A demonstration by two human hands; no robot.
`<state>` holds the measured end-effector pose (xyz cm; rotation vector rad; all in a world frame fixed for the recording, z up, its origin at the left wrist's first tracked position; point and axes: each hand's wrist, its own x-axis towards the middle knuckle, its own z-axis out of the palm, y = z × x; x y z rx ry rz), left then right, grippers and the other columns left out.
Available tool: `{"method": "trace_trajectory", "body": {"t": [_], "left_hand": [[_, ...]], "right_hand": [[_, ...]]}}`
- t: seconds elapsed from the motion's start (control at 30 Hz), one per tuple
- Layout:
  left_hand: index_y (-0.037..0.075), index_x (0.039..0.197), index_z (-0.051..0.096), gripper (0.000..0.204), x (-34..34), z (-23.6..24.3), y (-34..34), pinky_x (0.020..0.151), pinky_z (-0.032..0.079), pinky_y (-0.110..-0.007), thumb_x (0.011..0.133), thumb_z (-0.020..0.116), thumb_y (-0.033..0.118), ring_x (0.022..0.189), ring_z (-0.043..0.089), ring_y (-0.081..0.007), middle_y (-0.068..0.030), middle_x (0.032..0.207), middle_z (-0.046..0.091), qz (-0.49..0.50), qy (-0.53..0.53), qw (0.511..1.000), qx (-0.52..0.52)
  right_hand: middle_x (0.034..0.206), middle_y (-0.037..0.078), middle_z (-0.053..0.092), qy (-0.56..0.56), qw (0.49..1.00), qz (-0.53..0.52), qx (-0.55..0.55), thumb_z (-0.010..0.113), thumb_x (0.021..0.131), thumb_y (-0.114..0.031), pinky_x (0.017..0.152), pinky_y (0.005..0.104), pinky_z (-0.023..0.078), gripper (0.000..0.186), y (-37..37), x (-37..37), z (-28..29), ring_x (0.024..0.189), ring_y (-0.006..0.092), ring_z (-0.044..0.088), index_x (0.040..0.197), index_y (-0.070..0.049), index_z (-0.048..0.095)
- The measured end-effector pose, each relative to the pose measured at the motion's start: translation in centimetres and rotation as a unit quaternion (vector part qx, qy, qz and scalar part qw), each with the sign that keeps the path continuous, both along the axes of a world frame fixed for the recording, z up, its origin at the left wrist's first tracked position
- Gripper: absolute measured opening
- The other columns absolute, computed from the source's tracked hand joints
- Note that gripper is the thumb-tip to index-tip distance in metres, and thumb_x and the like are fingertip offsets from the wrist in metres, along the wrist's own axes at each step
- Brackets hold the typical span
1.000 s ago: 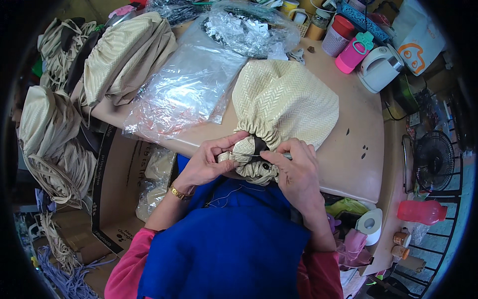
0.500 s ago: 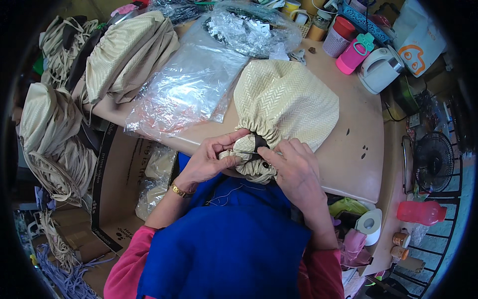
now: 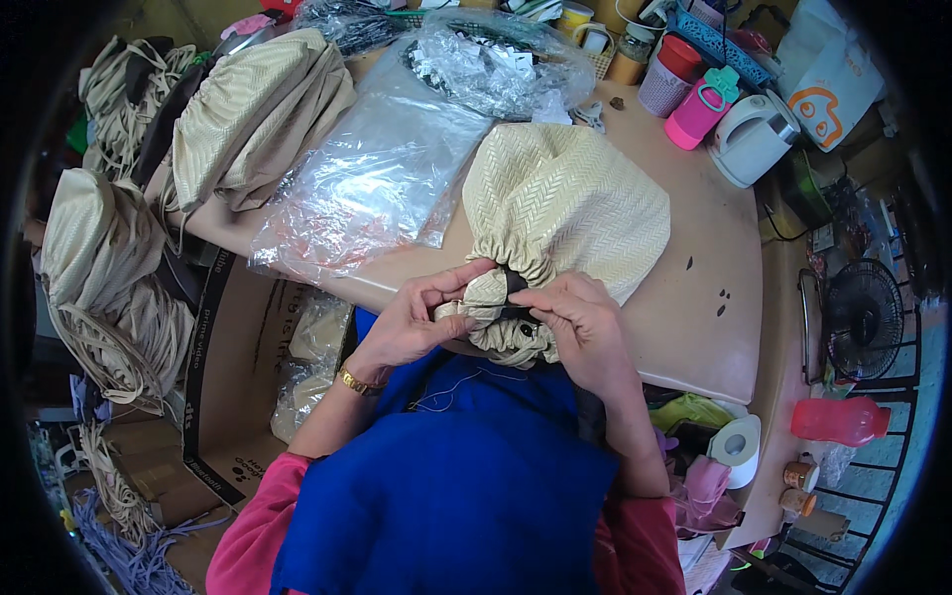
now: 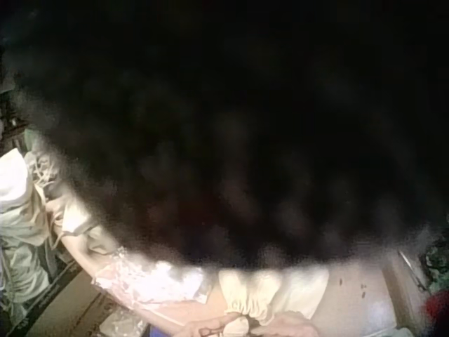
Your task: The person is sewing a drawstring onto a beige textured bag by hand using a needle and thread, pulling the thread through the fabric and using small snips to trim the excess.
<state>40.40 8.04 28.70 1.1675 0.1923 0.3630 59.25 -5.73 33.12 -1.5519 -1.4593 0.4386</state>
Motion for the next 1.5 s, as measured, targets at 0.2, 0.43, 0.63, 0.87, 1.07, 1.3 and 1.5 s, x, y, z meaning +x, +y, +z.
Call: {"method": "trace_trajectory", "body": {"t": [0.2, 0.43, 0.63, 0.87, 1.07, 1.3, 1.5], "left_hand": [[-0.004, 0.149, 0.033, 0.07, -0.1, 0.2, 0.1, 0.101, 0.044, -0.026, 0.082, 0.05, -0.015, 0.122, 0.053, -0.0107, -0.0088, 0.142, 0.052, 0.001, 0.008, 1.0, 0.023], [-0.005, 0.149, 0.033, 0.073, -0.2, 0.5, 0.1, 0.104, 0.042, -0.025, 0.079, 0.049, -0.017, 0.126, 0.05, -0.0108, -0.0092, 0.143, 0.051, -0.011, 0.018, 1.0, 0.014], [-0.002, 0.151, 0.032, 0.077, -0.5, 1.3, 0.0, 0.105, 0.04, -0.026, 0.077, 0.053, -0.015, 0.127, 0.049, -0.0115, -0.0089, 0.144, 0.05, -0.007, 0.037, 0.997, 0.068], [-0.003, 0.15, 0.032, 0.079, -0.2, 1.0, 0.0, 0.104, 0.041, -0.028, 0.076, 0.057, -0.013, 0.125, 0.051, -0.0138, -0.0101, 0.138, 0.054, -0.004, 0.025, 0.999, 0.028], [-0.004, 0.15, 0.033, 0.076, 0.1, 1.0, -0.1, 0.099, 0.044, -0.025, 0.078, 0.057, -0.013, 0.117, 0.054, -0.0118, -0.0085, 0.135, 0.056, 0.016, 0.036, 0.998, 0.039], [-0.004, 0.148, 0.035, 0.076, 0.1, 0.4, -0.1, 0.099, 0.044, -0.027, 0.077, 0.059, -0.012, 0.117, 0.054, -0.0132, -0.0096, 0.134, 0.056, 0.026, 0.039, 0.998, 0.037], [-0.006, 0.147, 0.036, 0.076, -0.1, -0.6, 0.0, 0.102, 0.044, -0.029, 0.076, 0.06, -0.011, 0.119, 0.055, -0.0152, -0.0111, 0.134, 0.057, 0.041, 0.029, 0.999, 0.006]], "right_hand": [[0.083, 0.004, 0.061, -0.252, 0.967, -0.018, 0.04, 0.062, 0.068, 0.009, 0.071, 0.0354, 0.037, 0.041, 0.1, -0.3, 1.5, 0.08, 0.0228, 0.057, 0.099, -0.014, 0.076], [0.087, 0.005, 0.059, -0.283, 0.959, -0.013, 0.02, 0.06, 0.067, 0.008, 0.072, 0.0368, 0.038, 0.043, 0.0, -0.7, 2.2, 0.082, 0.0229, 0.057, 0.101, -0.013, 0.075], [0.095, 0.008, 0.056, -0.325, 0.945, 0.015, -0.043, 0.06, 0.071, 0.005, 0.075, 0.0377, 0.04, 0.038, 0.2, -1.8, 4.1, 0.085, 0.0252, 0.058, 0.104, -0.011, 0.071], [0.09, 0.008, 0.058, -0.245, 0.969, -0.032, -0.017, 0.066, 0.071, 0.004, 0.074, 0.0367, 0.044, 0.027, 0.4, -1.7, 2.7, 0.083, 0.0267, 0.057, 0.095, -0.008, 0.071], [0.086, 0.007, 0.058, -0.19, 0.975, -0.094, 0.07, 0.068, 0.074, 0.005, 0.075, 0.0361, 0.041, 0.019, -0.1, -1.2, -1.0, 0.082, 0.0247, 0.056, 0.089, -0.006, 0.071], [0.084, 0.006, 0.056, -0.082, 0.995, -0.038, 0.05, 0.063, 0.082, 0.003, 0.076, 0.0333, 0.041, 0.011, 0.3, -0.8, -1.9, 0.079, 0.0214, 0.056, 0.09, -0.004, 0.062], [0.092, -0.001, 0.051, 0.214, 0.952, -0.191, 0.105, 0.072, 0.082, 0.001, 0.061, 0.0202, 0.039, 0.02, -2.5, 2.5, -2.4, 0.074, 0.0033, 0.048, 0.099, -0.004, 0.064]]}}
